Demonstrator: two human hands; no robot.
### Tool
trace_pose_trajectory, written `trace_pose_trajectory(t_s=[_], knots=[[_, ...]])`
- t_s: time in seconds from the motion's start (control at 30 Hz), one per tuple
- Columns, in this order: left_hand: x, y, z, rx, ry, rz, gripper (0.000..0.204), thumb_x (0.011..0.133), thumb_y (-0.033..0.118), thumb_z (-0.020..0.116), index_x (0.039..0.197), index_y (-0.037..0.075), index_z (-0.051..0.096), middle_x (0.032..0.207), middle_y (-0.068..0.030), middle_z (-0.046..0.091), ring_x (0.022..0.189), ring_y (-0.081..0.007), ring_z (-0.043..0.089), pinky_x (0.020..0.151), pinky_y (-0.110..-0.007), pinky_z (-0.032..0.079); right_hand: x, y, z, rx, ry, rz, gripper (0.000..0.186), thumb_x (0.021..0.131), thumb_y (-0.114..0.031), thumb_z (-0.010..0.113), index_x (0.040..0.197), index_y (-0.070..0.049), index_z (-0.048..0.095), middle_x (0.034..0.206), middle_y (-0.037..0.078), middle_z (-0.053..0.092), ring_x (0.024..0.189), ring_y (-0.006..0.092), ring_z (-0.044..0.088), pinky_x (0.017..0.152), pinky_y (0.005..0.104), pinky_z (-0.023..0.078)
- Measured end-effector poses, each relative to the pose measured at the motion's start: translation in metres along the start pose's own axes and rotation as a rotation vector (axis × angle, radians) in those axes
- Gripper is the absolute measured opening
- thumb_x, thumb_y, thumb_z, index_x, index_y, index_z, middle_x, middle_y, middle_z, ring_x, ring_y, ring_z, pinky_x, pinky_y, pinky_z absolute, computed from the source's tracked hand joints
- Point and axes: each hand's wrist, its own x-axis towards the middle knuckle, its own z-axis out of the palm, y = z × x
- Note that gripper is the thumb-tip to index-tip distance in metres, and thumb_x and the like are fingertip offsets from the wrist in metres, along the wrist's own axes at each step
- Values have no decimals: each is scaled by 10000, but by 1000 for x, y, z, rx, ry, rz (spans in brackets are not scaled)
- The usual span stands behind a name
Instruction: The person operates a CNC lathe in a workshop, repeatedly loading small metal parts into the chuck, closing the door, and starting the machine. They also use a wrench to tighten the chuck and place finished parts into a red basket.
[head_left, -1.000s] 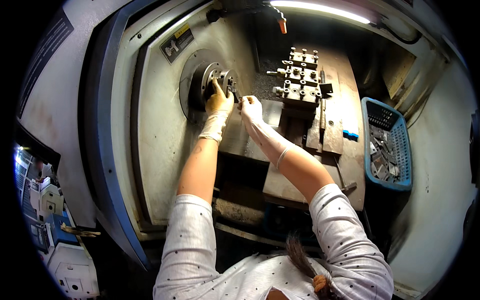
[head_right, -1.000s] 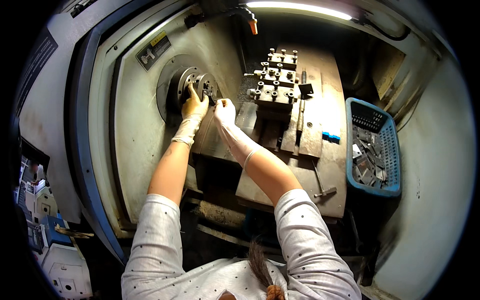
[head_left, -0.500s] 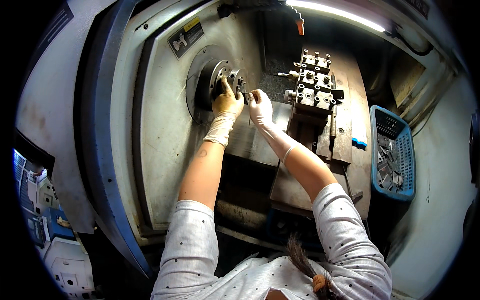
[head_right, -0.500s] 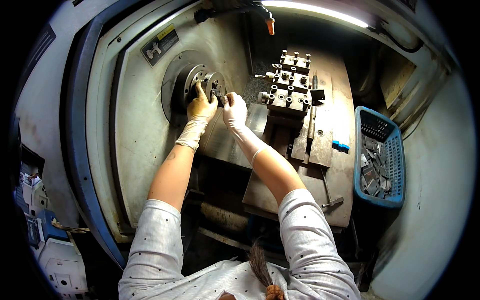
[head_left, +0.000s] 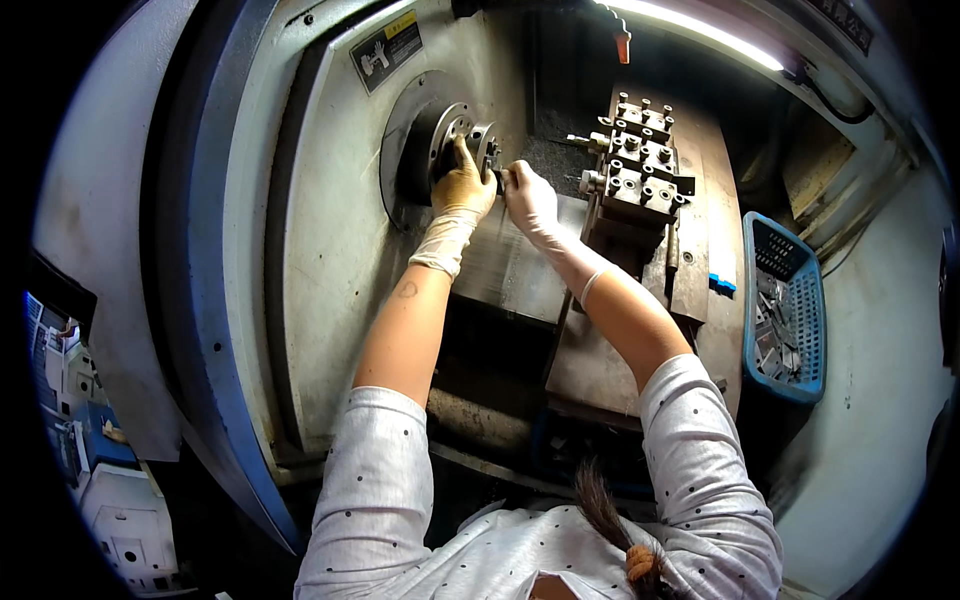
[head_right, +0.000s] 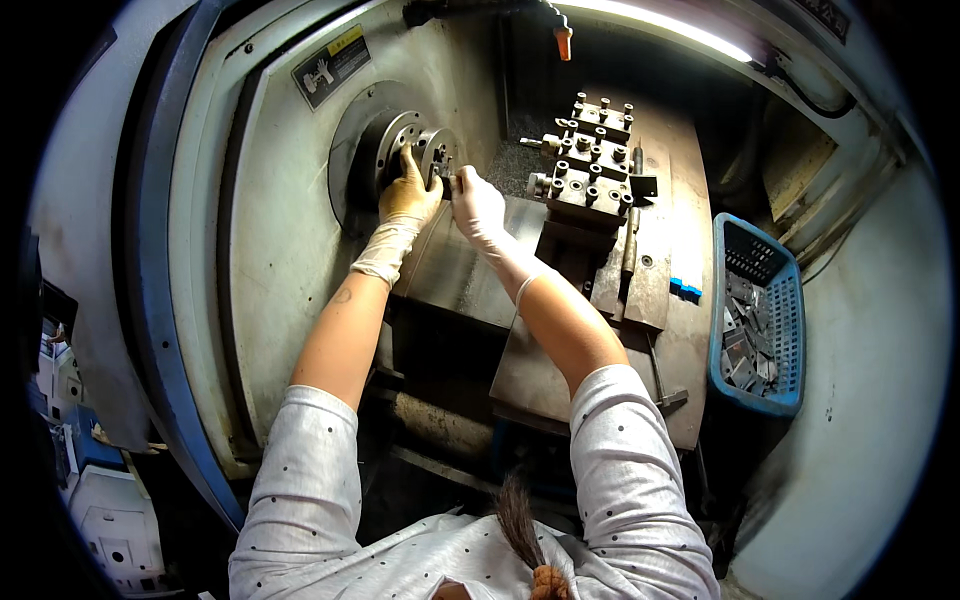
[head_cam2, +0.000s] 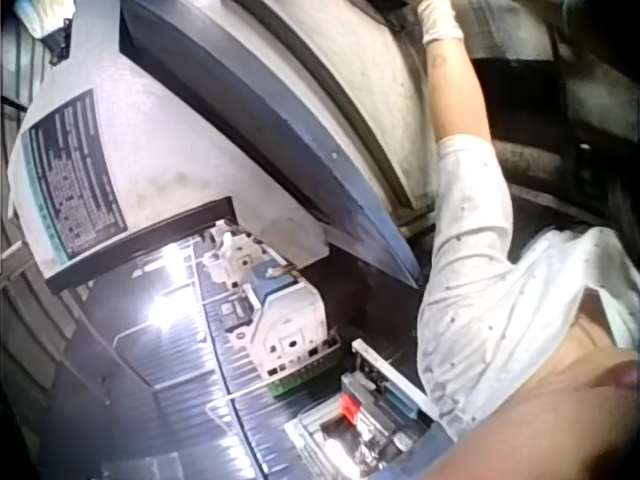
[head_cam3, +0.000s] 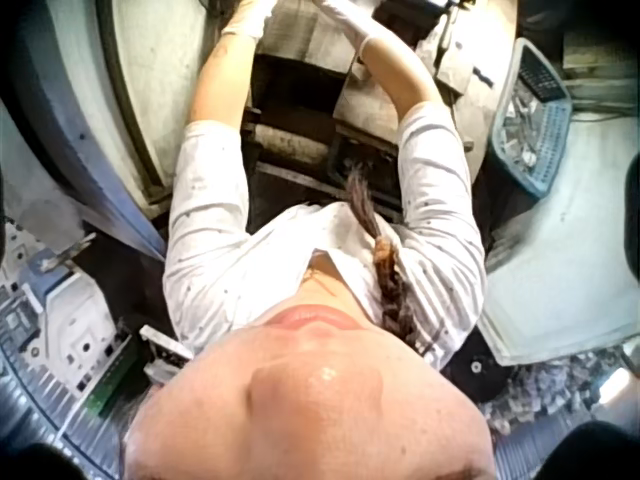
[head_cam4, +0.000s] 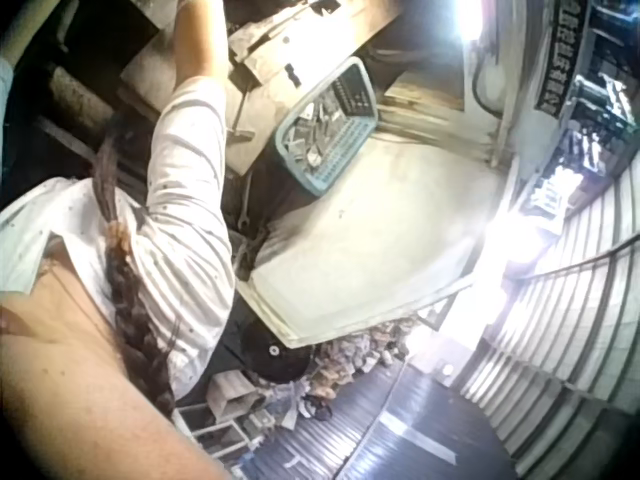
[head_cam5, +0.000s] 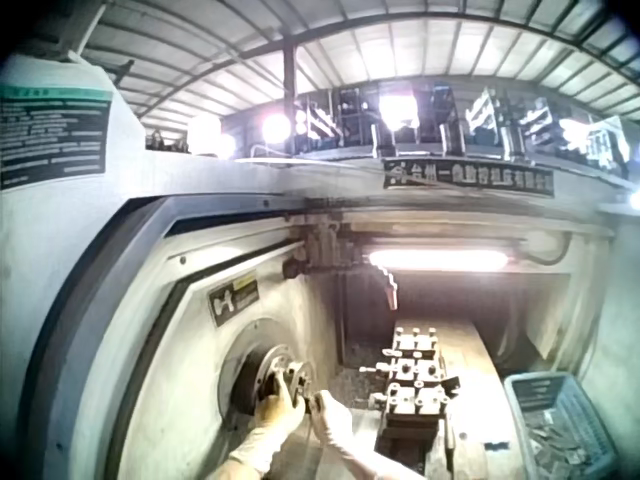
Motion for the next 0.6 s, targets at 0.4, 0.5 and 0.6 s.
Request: trace_pose_trajectory(t_s=[0.4,0.5,0.6], knots=[[6,-9,1,29,-54,103,769,729,410,480,1264,116,11,676,-193,577,600,-345,564,546,-414,453,21,-7,19,554,57,337,378,776,-86,403,1138,20,378,1057,190,506,992,267,481,835,288,366],[7,-12,3,10,-20,108,743,731,411,481,1253,119,41,664,-197,570,600,-353,557,548,-423,449,-3,3,25,461,-48,279,378,764,-112,414,1120,17,405,965,171,543,907,268,517,794,303,392],[7,-12,7,24,8,116,707,735,411,477,1236,120,73,646,-206,564,583,-360,554,535,-428,448,-12,13,12,515,-236,491,396,755,-65,397,1143,10,381,849,147,553,821,226,528,742,291,414]])
